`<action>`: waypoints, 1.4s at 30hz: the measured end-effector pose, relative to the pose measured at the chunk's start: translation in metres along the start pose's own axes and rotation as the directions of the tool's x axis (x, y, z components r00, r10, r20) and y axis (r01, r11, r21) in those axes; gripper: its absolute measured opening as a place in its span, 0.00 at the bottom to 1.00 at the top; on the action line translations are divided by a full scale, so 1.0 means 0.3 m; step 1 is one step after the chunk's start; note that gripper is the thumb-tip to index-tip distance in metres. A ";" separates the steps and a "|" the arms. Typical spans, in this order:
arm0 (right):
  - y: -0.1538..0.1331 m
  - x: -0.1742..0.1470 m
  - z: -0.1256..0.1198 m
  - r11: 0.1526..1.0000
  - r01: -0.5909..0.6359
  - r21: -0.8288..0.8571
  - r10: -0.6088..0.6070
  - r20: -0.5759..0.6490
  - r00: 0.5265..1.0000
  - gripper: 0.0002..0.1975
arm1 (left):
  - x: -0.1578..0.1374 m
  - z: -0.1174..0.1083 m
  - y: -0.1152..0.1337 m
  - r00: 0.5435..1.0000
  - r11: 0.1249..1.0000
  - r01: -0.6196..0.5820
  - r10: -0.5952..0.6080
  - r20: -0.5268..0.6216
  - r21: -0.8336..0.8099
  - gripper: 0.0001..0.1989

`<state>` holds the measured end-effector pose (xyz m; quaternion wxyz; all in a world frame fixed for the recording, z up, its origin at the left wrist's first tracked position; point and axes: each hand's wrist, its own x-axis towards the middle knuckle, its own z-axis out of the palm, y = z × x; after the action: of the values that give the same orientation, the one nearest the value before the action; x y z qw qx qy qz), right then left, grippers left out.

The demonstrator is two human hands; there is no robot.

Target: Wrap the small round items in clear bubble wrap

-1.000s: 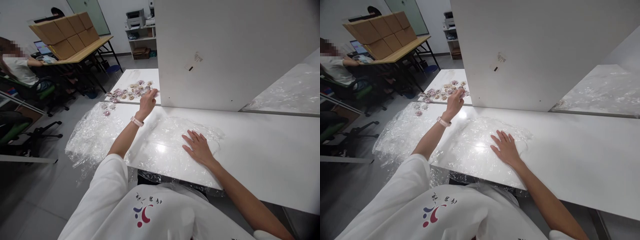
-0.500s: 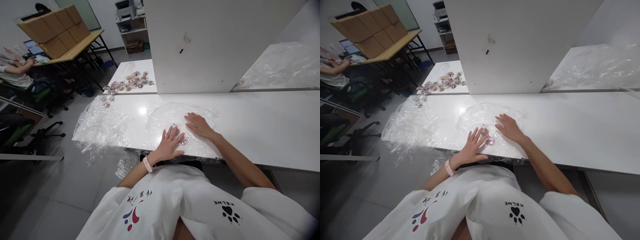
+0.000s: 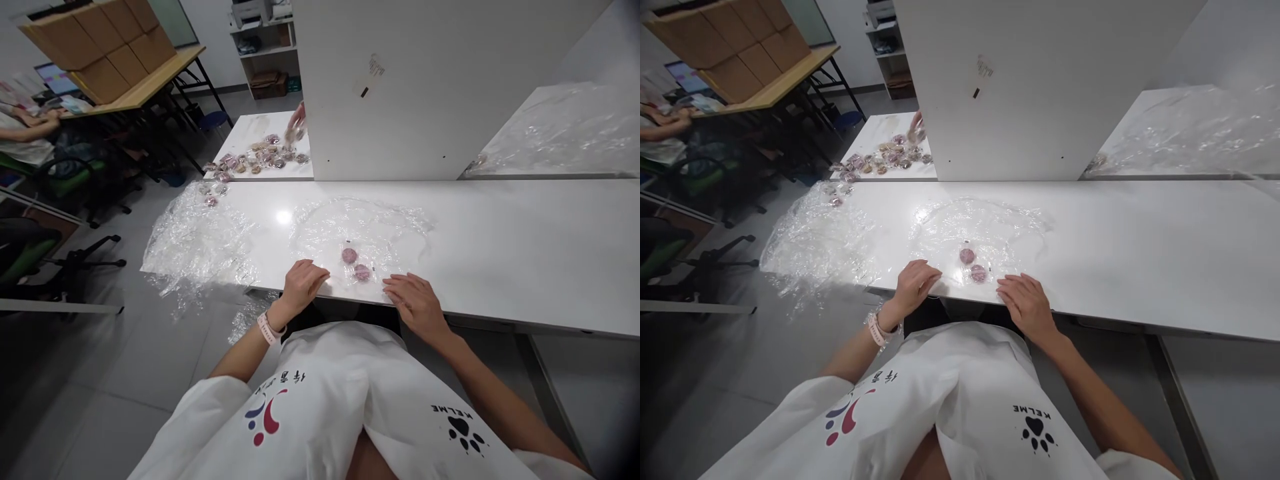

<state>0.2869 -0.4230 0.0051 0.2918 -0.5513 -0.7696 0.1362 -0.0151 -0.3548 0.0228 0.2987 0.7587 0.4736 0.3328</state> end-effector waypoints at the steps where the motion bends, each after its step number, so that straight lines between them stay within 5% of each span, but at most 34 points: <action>1: 0.006 0.041 -0.029 0.997 -0.049 0.060 0.046 0.043 0.998 0.16 | 0.051 -0.017 0.006 1.000 1.000 -0.005 0.005 0.025 0.020 0.15; 6: 0.086 0.289 -0.099 0.887 -0.409 0.216 0.337 0.304 0.891 0.20 | 0.321 -0.048 -0.011 0.981 0.970 0.056 -0.096 0.166 0.235 0.20; 9: 0.138 0.409 -0.055 0.877 -0.480 0.003 0.462 0.267 0.846 0.16 | 0.436 -0.011 -0.040 0.963 0.879 0.097 -0.202 0.180 0.467 0.17; 11: 0.147 0.445 -0.020 0.880 -0.446 -0.161 0.471 0.183 0.863 0.12 | 0.464 0.016 -0.050 0.955 0.822 0.099 -0.237 0.179 0.561 0.11; 13: 0.133 0.442 0.003 0.904 -0.353 -0.240 0.369 0.021 0.929 0.12 | 0.449 0.033 -0.044 0.984 0.798 0.065 -0.149 0.093 0.600 0.05; 16: 0.092 0.382 0.023 0.960 -0.130 -0.246 0.087 -0.180 0.980 0.16 | 0.357 0.048 -0.011 0.990 0.820 -0.071 0.127 -0.059 0.569 0.10; 18: 0.072 0.334 0.045 0.981 0.041 -0.188 -0.062 -0.109 0.992 0.19 | 0.277 0.062 0.008 0.969 0.854 -0.213 0.245 -0.005 0.474 0.13; 21: 0.070 0.287 0.096 0.977 0.189 -0.095 -0.178 0.115 0.977 0.29 | 0.188 0.094 0.003 0.936 0.881 -0.334 0.269 0.227 0.334 0.27; 23: 0.080 0.278 0.128 0.983 0.168 -0.072 -0.154 0.165 0.974 0.31 | 0.166 0.113 -0.020 0.936 0.909 -0.291 0.206 0.286 0.298 0.33; 28: 0.089 0.270 0.120 0.997 0.067 0.049 -0.071 0.084 0.994 0.21 | 0.172 0.123 -0.047 0.988 0.952 -0.118 0.083 0.132 0.283 0.14; 35: 0.047 0.298 0.046 0.946 -0.313 0.084 0.284 0.251 0.925 0.17 | 0.218 0.116 0.012 0.973 0.931 0.111 -0.173 0.154 0.347 0.19; 37: 0.037 0.303 0.046 0.946 -0.325 -0.020 0.324 0.135 0.936 0.16 | 0.218 0.110 0.025 0.992 0.890 0.067 -0.108 0.066 0.451 0.19; 39: 0.037 0.285 0.049 0.971 -0.210 -0.111 0.212 0.014 0.977 0.16 | 0.190 0.096 0.030 0.996 0.859 -0.092 0.084 0.039 0.503 0.15; 42: 0.058 0.226 0.058 0.993 0.049 -0.106 -0.044 0.044 0.998 0.18 | 0.118 0.075 0.011 0.915 0.802 -0.402 0.339 0.218 0.442 0.16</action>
<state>0.2748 -0.3521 0.0024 0.2492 -0.5451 -0.7943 0.0995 0.0161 -0.3267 0.0198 0.0610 0.9063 0.3629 0.2081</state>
